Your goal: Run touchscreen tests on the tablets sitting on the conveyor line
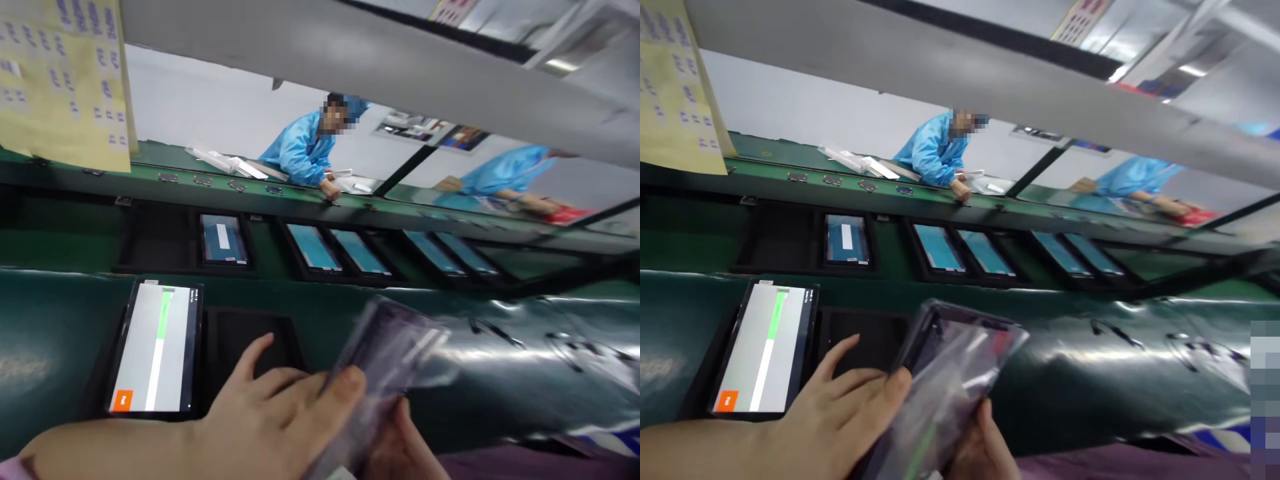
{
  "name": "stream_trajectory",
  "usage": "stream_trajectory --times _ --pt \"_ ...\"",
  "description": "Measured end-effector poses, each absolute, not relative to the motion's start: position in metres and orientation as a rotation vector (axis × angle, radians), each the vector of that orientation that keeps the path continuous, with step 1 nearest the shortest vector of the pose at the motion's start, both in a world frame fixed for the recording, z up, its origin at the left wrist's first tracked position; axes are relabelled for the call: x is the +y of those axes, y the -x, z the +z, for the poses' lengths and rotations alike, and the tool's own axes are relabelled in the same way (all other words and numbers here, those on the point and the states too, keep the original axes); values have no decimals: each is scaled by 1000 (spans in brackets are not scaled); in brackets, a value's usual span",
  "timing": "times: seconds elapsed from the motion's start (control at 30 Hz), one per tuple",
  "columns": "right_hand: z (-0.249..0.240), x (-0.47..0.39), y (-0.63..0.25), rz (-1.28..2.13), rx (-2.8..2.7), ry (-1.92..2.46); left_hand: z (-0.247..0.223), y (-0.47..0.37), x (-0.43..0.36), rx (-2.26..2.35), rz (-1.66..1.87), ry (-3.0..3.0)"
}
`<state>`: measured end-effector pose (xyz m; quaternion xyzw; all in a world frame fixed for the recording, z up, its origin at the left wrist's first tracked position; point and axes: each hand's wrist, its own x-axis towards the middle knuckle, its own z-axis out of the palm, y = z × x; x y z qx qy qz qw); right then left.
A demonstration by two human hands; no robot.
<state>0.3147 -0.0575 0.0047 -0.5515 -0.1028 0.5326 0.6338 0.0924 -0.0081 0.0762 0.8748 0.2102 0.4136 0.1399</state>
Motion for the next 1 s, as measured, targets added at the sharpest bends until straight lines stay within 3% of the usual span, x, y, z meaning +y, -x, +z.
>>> stream_trajectory --times 0.17,0.67,1.0 --pt "13 -40 -295 1233 93 1187 76 -88 -3 608 1217 -2416" --pt "7 -36 -294 1069 -92 1263 84 -83 1 663 1181 -2236" --pt "9 -36 -289 1133 -82 1226 81 -83 2 582 1240 -2277"
